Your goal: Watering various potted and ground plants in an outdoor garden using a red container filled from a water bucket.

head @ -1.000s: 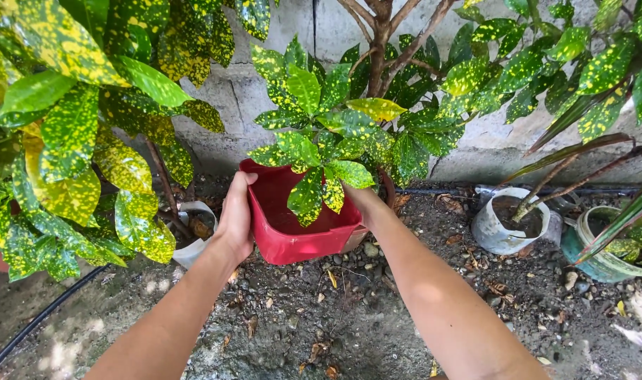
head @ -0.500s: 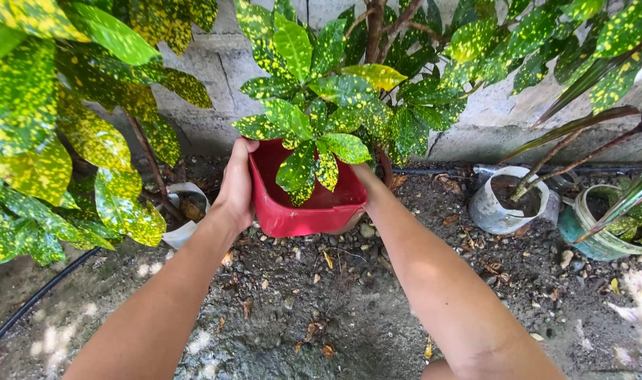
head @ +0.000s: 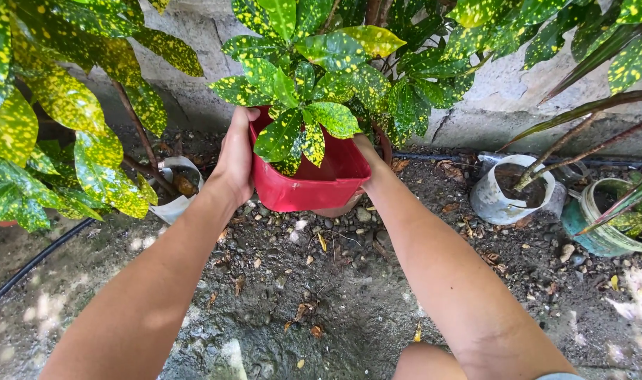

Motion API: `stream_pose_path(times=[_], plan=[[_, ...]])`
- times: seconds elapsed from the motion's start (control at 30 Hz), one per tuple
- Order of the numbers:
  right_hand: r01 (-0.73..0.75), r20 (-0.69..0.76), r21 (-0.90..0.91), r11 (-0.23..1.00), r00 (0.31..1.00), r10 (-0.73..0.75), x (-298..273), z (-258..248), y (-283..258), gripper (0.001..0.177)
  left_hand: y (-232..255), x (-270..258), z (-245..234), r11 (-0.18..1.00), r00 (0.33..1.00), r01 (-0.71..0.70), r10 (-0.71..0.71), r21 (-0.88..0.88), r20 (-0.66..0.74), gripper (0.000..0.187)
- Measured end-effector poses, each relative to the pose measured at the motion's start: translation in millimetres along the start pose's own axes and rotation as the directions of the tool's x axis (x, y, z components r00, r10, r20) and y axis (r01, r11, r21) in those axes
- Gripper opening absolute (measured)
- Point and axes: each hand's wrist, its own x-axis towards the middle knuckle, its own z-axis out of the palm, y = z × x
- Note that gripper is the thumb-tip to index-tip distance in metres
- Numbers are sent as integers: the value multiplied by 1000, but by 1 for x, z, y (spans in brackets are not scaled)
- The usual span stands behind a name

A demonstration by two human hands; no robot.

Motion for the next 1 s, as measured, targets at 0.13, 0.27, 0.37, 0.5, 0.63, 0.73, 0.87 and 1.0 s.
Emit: stream_pose_path(times=[0.13,0.27,0.37,0.5,0.63,0.73,0.87,1.0], plan=[[3,-22,-27,1000,1000,-3,2,0,-5,32,4,-10,3,999,999,31,-30,41,-19,67],[21,-43,-137,990,999,-27,4,1,-9,30,7,-15,1,999,999,31,-32,8,35,66],[-5,-100,-211,978,995,-17,8,3,-9,29,6,-18,-3,1000,999,28,-27,-15,44,63],[2,-118,-284,959,992,-37,-16,21,-20,30,1,-19,-6,999,1000,2,-1,-42,28,59],[-3,-46,-231,973,999,-8,-6,21,-13,33,0,-17,-1,996,995,75,-71,-56,72,61],[-5,50,-139,990,999,12,5,12,-9,36,-2,-15,4,993,990,83,-74,-80,117,57],[-21,180,-5,1000,984,21,13,-7,1,42,-5,-11,3,996,992,49,-41,-70,118,50],[-20,301,119,993,954,-17,11,-24,-4,47,-18,10,-12,993,972,-67,87,-98,220,45]])
